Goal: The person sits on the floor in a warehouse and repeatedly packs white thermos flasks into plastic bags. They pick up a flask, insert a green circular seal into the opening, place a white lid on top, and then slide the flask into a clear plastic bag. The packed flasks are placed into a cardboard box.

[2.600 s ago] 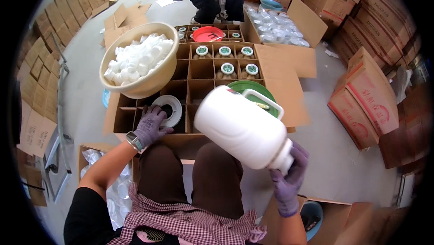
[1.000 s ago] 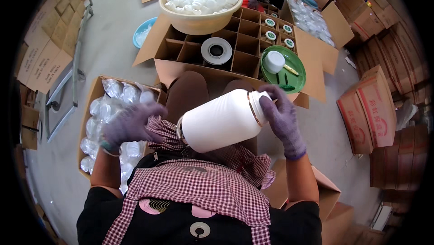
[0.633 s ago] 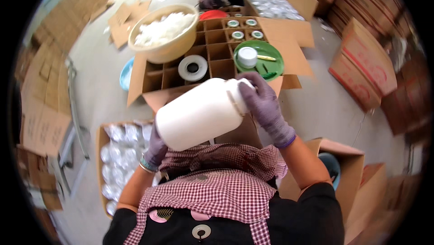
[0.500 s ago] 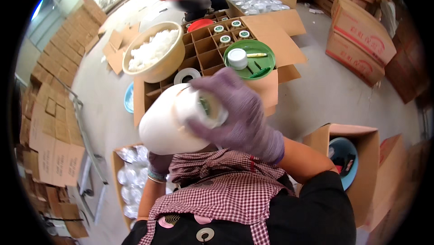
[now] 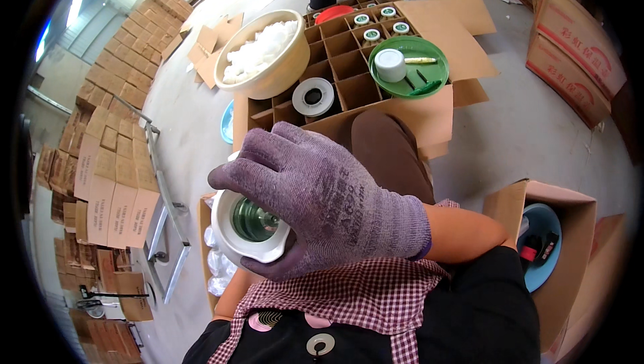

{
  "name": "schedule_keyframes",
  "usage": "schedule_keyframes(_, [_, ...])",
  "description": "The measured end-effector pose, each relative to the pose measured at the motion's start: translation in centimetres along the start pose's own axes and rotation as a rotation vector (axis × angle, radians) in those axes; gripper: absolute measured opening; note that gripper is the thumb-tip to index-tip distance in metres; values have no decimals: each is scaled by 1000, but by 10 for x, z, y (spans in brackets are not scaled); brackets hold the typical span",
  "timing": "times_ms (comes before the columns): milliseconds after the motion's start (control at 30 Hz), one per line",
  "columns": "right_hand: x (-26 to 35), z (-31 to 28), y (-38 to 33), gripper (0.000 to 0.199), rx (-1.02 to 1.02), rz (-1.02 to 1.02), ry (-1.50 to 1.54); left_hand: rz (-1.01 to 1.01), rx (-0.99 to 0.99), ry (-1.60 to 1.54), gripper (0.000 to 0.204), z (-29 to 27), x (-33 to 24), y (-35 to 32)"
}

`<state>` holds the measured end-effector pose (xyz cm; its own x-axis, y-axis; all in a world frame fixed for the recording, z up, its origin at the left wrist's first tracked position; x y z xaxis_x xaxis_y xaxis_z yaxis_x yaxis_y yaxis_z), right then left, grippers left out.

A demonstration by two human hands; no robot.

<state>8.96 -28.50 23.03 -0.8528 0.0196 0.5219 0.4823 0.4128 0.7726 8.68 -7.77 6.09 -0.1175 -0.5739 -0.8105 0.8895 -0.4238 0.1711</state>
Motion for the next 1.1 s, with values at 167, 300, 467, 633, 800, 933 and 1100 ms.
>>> schedule_keyframes(167, [-3, 1, -3, 70, -11, 1, 25, -10, 12, -10, 73, 3, -2, -5])
schedule_keyframes(300, [-7, 0, -5, 69, -15, 16, 54, -13, 22, -29, 74, 6, 0, -5])
schedule_keyframes(467, [-9, 9, -8, 67, -1, 36, 92, -14, 24, -43, 76, 8, 2, -8])
schedule_keyframes(633, [-7, 13, -8, 64, 30, -10, 93, -13, 23, -68, 79, 5, 0, -13])
schedule_keyframes(800, [-29, 14, -3, 61, -57, -9, -90, 36, 16, -114, 81, -8, -10, -21])
schedule_keyframes(933, [-55, 34, 6, 56, -98, 56, -147, 117, -69, -82, 81, -33, -14, -42])
schedule_keyframes(1100, [-89, 74, 39, 74, 113, -43, 55, 60, -446, -258, 65, -128, 12, -100])
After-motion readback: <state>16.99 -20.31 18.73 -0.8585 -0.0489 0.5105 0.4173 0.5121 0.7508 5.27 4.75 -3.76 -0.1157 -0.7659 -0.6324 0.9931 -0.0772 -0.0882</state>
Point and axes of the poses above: each hand's wrist, its own y-axis towards the middle knuckle, its own z-axis out of the palm, x = y × z, the point moved 5 cm from there along y, towards the middle knuckle, and after that the axes turned 1 degree about -z, right-handed, at the moved point
